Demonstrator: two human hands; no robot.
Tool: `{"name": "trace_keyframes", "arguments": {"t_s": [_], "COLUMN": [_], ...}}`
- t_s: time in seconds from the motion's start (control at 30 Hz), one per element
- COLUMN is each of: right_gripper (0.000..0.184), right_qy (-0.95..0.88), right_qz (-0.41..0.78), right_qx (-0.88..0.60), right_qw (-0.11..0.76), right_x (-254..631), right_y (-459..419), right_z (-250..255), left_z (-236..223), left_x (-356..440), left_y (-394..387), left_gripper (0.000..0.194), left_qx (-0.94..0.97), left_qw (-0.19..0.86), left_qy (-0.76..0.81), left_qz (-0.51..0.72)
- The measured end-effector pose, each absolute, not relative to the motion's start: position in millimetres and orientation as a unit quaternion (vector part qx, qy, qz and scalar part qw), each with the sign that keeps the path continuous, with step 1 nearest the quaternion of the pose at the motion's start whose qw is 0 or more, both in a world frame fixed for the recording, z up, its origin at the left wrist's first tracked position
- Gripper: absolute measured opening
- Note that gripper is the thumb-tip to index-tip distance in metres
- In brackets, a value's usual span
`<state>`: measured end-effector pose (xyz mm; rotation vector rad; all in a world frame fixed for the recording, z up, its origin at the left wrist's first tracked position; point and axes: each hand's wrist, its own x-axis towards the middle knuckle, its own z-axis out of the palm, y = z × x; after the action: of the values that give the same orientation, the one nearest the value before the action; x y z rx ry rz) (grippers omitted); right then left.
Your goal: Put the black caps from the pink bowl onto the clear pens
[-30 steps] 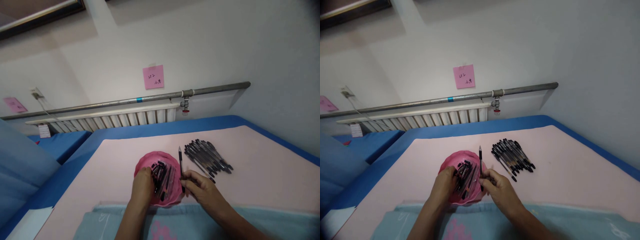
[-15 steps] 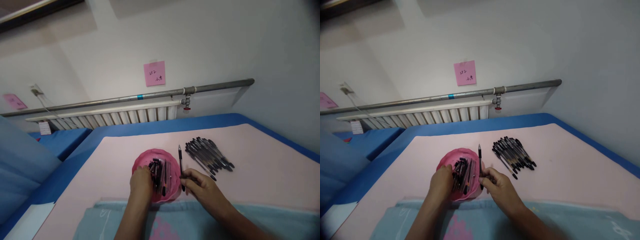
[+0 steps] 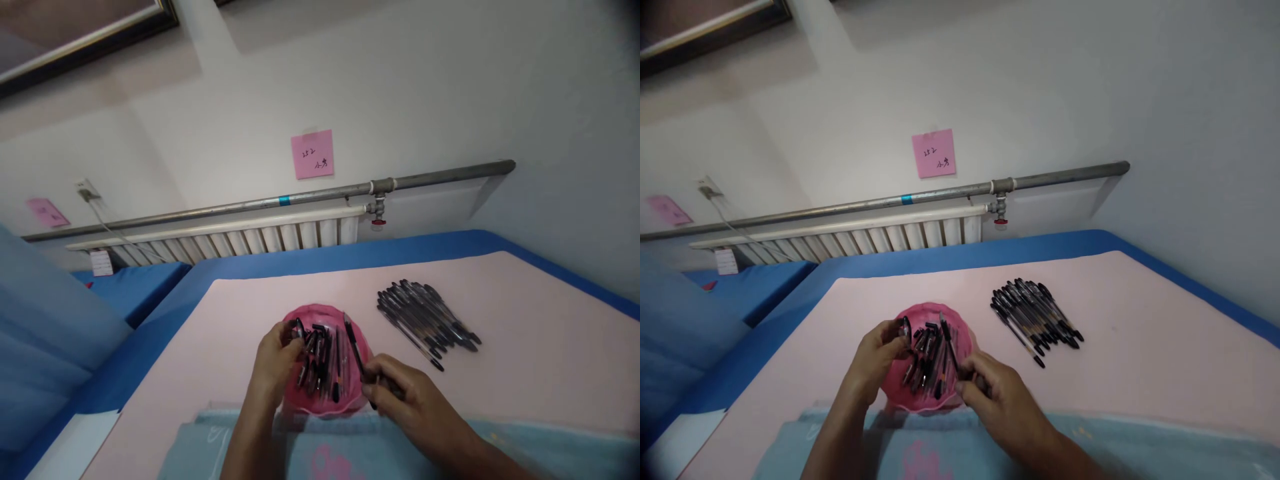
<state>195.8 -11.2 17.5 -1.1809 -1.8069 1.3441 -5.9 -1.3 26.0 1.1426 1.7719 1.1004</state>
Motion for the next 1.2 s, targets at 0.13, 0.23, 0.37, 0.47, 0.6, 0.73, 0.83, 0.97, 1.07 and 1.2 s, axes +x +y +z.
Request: {"name": "trace_keyframes", "arguments": {"t_s": [0.13,0.23,0.37,0.47,0.6,0.73,0.83,0.97,1.07,1.2], "right_gripper": [0.006,0.003,0.004,0.006,0.006,0.005,0.005,0.012,0.015,0.018], "right_qy": [-0.693,-0.708,-0.712,-0.715,-0.715,-0.700,-0.705,-0.723,-0.733,-0.749], "right_qz": [0.556,0.543,0.534,0.530,0.518,0.518,0.491,0.374,0.230,0.098], "right_qx": [-0.401,-0.402,-0.403,-0.402,-0.414,-0.429,-0.444,-0.500,-0.574,-0.626], "right_qw": [0.223,0.205,0.211,0.213,0.222,0.241,0.255,0.294,0.284,0.193], "right_x": [190.9,188.9,189.6,190.9,191.4,190.2,192.3,209.1,230.2,251.6], "right_y": [-17.6,-18.5,-17.0,-16.1,-16.3,-17.7,-14.3,4.0,22.1,37.0], "right_z": [13.0,6.6,2.9,3.5,3.3,1.2,3.1,10.9,14.8,13.2], "left_z": [31.1,32.2,33.5,33.8,29.8,24.1,22.5,22.9,22.3,22.2], "left_x": [-8.6,-7.9,-5.4,-1.1,9.2,19.5,20.1,12.6,7.8,5.0], "left_y": [-1.7,-1.7,-2.6,-4.0,-5.1,-5.7,-5.8,-4.4,-3.1,-3.6], "left_gripper": [0.021,0.025,0.027,0.029,0.027,0.027,0.028,0.035,0.034,0.032], "left_qx": [0.258,0.204,0.206,0.232,0.259,0.301,0.334,0.334,0.323,0.339], "left_qw": [0.576,0.610,0.616,0.612,0.608,0.619,0.621,0.588,0.573,0.558], "left_qy": [0.470,0.423,0.416,0.431,0.451,0.460,0.458,0.492,0.525,0.542], "left_qz": [0.617,0.638,0.636,0.622,0.599,0.560,0.540,0.548,0.541,0.529]}}
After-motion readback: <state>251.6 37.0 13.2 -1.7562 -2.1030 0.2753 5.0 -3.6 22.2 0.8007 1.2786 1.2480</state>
